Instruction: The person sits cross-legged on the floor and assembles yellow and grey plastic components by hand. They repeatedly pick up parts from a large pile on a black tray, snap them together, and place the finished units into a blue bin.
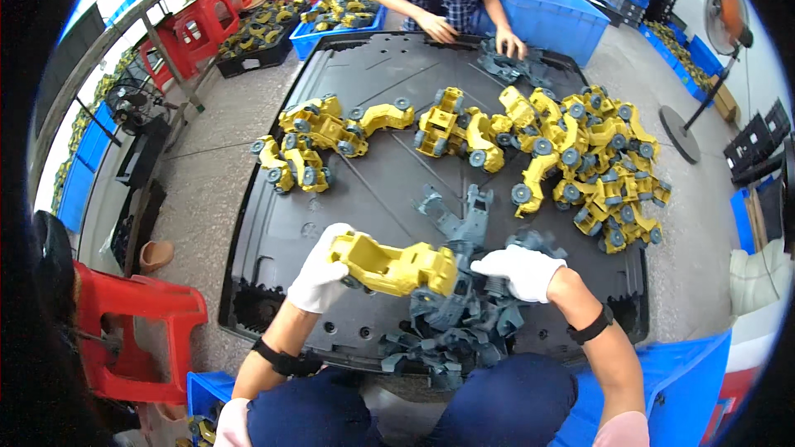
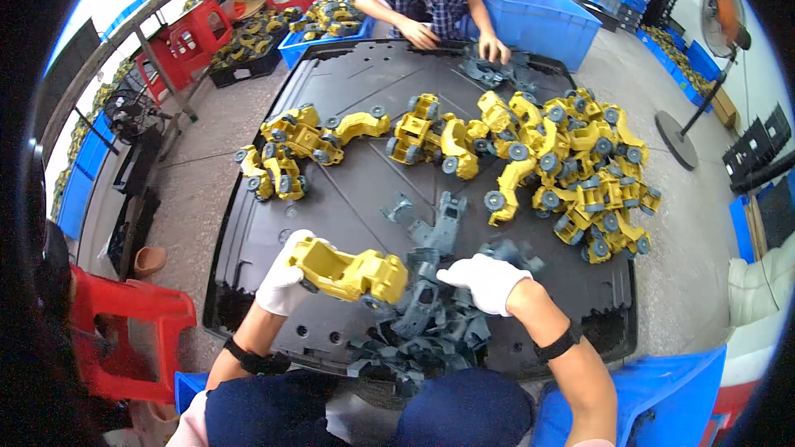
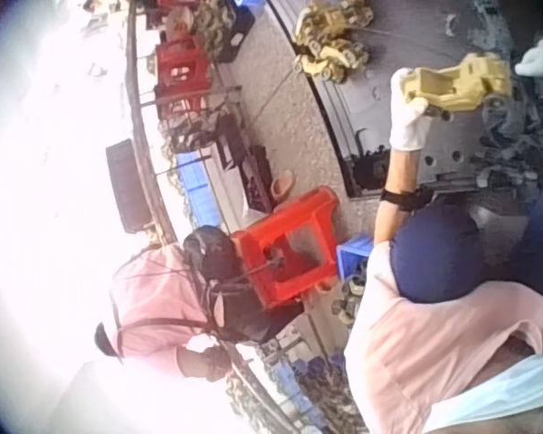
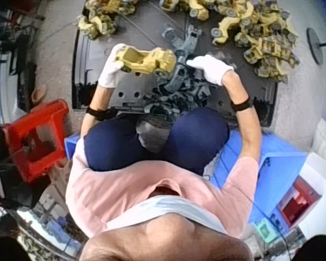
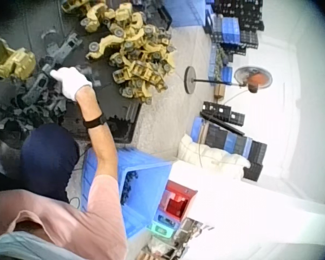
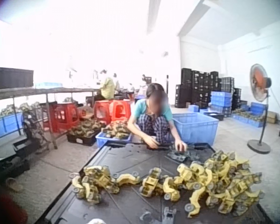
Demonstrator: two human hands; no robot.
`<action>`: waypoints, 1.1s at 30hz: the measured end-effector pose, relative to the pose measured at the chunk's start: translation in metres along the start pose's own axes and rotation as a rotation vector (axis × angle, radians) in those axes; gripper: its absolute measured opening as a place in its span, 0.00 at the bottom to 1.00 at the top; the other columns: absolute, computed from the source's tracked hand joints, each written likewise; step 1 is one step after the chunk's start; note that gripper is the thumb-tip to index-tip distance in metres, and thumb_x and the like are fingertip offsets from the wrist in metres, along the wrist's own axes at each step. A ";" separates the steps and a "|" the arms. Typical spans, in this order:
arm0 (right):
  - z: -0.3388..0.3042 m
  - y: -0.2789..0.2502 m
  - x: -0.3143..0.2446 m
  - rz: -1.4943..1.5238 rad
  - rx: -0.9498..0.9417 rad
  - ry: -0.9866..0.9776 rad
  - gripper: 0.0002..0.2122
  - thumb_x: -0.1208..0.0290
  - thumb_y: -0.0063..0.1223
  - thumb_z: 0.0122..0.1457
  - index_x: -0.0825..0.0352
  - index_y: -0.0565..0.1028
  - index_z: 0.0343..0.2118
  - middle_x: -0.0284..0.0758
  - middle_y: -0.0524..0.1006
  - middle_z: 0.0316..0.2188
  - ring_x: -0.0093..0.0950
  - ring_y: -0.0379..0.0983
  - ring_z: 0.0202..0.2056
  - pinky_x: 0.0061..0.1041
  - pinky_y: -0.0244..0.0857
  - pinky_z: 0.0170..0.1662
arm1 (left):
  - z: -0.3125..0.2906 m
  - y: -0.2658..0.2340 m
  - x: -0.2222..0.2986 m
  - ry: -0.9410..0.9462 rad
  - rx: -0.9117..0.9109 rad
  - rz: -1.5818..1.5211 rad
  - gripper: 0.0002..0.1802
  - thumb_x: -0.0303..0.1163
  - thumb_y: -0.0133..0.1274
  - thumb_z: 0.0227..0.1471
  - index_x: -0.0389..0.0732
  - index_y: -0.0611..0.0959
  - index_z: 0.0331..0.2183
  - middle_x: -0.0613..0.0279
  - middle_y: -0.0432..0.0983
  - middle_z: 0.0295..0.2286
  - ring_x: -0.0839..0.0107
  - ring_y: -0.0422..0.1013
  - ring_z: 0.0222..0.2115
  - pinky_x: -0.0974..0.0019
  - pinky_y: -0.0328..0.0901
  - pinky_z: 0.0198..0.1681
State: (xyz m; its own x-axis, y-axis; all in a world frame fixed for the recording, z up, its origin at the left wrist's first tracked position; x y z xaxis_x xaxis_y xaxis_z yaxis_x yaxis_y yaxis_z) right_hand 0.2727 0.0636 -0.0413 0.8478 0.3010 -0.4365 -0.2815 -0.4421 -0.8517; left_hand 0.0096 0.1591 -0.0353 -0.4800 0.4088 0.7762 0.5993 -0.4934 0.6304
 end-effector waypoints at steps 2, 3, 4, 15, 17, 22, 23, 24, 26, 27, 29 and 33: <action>0.006 0.002 -0.006 -0.160 -0.051 -0.045 0.30 0.84 0.45 0.50 0.56 0.67 0.59 0.41 0.75 0.46 0.44 0.70 0.46 0.37 0.65 0.52 | 0.002 -0.002 -0.011 0.000 0.031 -0.120 0.37 0.37 0.66 0.43 0.46 0.68 0.54 0.56 0.70 0.49 0.58 0.67 0.52 0.53 0.63 0.56; 0.009 0.003 -0.003 -0.211 -0.108 0.039 0.30 0.84 0.46 0.50 0.56 0.67 0.59 0.41 0.75 0.43 0.43 0.71 0.45 0.39 0.66 0.51 | 0.002 0.001 -0.015 0.001 0.058 -0.183 0.37 0.36 0.65 0.45 0.46 0.67 0.55 0.55 0.70 0.49 0.60 0.67 0.51 0.56 0.64 0.54; 0.013 0.009 0.001 -0.279 -0.134 0.048 0.29 0.81 0.48 0.49 0.55 0.67 0.58 0.40 0.75 0.42 0.42 0.70 0.45 0.39 0.67 0.50 | 0.004 0.008 -0.018 -0.029 0.025 -0.227 0.36 0.36 0.64 0.46 0.47 0.67 0.56 0.56 0.70 0.49 0.60 0.67 0.52 0.56 0.64 0.54; -0.032 -0.098 -0.025 0.036 0.594 0.169 0.31 0.64 0.71 0.38 0.63 0.72 0.50 0.40 0.73 0.33 0.38 0.72 0.36 0.36 0.67 0.40 | 0.010 0.028 -0.009 -0.046 -0.001 0.419 0.36 0.25 0.71 0.37 0.46 0.70 0.48 0.64 0.72 0.42 0.75 0.70 0.40 0.73 0.69 0.39; -0.034 -0.100 -0.052 0.296 0.613 0.190 0.33 0.58 0.71 0.43 0.64 0.71 0.53 0.43 0.73 0.33 0.39 0.74 0.31 0.30 0.70 0.37 | 0.007 0.045 -0.007 -0.051 -0.016 0.451 0.35 0.25 0.70 0.37 0.45 0.70 0.47 0.64 0.71 0.43 0.74 0.69 0.42 0.71 0.68 0.42; -0.023 -0.092 -0.132 0.316 0.582 -0.100 0.35 0.57 0.70 0.45 0.69 0.69 0.55 0.43 0.72 0.29 0.38 0.74 0.28 0.31 0.69 0.34 | 0.006 0.076 -0.004 -0.012 -0.154 0.521 0.39 0.24 0.69 0.32 0.44 0.69 0.49 0.63 0.68 0.47 0.72 0.65 0.50 0.64 0.62 0.54; -0.025 -0.094 -0.131 0.298 0.609 -0.105 0.34 0.58 0.70 0.46 0.69 0.69 0.55 0.43 0.72 0.29 0.38 0.73 0.28 0.31 0.69 0.34 | 0.005 0.081 -0.003 -0.007 -0.155 0.521 0.39 0.25 0.69 0.33 0.45 0.68 0.49 0.63 0.68 0.47 0.72 0.65 0.49 0.64 0.61 0.54; -0.027 -0.096 -0.130 0.278 0.636 -0.109 0.34 0.58 0.70 0.46 0.69 0.69 0.54 0.43 0.72 0.29 0.37 0.73 0.28 0.31 0.69 0.34 | 0.005 0.086 -0.001 -0.002 -0.156 0.521 0.39 0.25 0.68 0.33 0.45 0.68 0.49 0.63 0.67 0.47 0.71 0.65 0.49 0.64 0.61 0.54; -0.027 -0.097 -0.134 0.288 0.613 -0.091 0.33 0.60 0.70 0.46 0.70 0.70 0.54 0.43 0.73 0.29 0.37 0.73 0.27 0.32 0.69 0.32 | 0.003 0.090 0.005 0.021 -0.141 0.563 0.38 0.25 0.67 0.33 0.45 0.69 0.48 0.63 0.67 0.46 0.71 0.65 0.48 0.64 0.60 0.54; -0.027 -0.096 -0.135 0.268 0.623 -0.103 0.33 0.61 0.70 0.45 0.70 0.70 0.54 0.42 0.73 0.29 0.36 0.73 0.27 0.31 0.69 0.32 | 0.003 0.094 0.008 0.036 -0.137 0.601 0.37 0.26 0.66 0.32 0.44 0.69 0.48 0.63 0.67 0.46 0.71 0.65 0.48 0.64 0.60 0.54; -0.028 -0.093 -0.138 0.233 0.640 -0.130 0.33 0.61 0.70 0.45 0.71 0.70 0.54 0.42 0.73 0.28 0.36 0.73 0.26 0.31 0.70 0.31 | 0.002 0.101 0.014 0.090 -0.144 0.707 0.35 0.27 0.65 0.32 0.43 0.70 0.46 0.63 0.67 0.45 0.71 0.65 0.47 0.65 0.60 0.53; -0.037 -0.099 -0.144 0.148 0.748 -0.190 0.33 0.62 0.71 0.44 0.71 0.71 0.53 0.40 0.73 0.27 0.33 0.73 0.24 0.28 0.70 0.29 | 0.000 0.120 0.031 0.235 -0.188 0.934 0.32 0.26 0.64 0.32 0.40 0.74 0.45 0.60 0.69 0.44 0.68 0.67 0.46 0.65 0.62 0.52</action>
State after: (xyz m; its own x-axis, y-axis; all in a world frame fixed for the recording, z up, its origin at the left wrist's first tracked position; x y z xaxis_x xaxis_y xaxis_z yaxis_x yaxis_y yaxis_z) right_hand 0.1948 0.0329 0.1166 0.7056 0.4524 -0.5454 -0.6705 0.1772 -0.7204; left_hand 0.0665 0.1121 0.0648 0.0083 -0.3616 0.9323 0.7008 -0.6630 -0.2633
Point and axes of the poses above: each hand's wrist, its own z-axis towards the middle knuckle, its own y-axis out of the palm, x = y × z, the point moved 9 cm from there along z, towards the middle knuckle
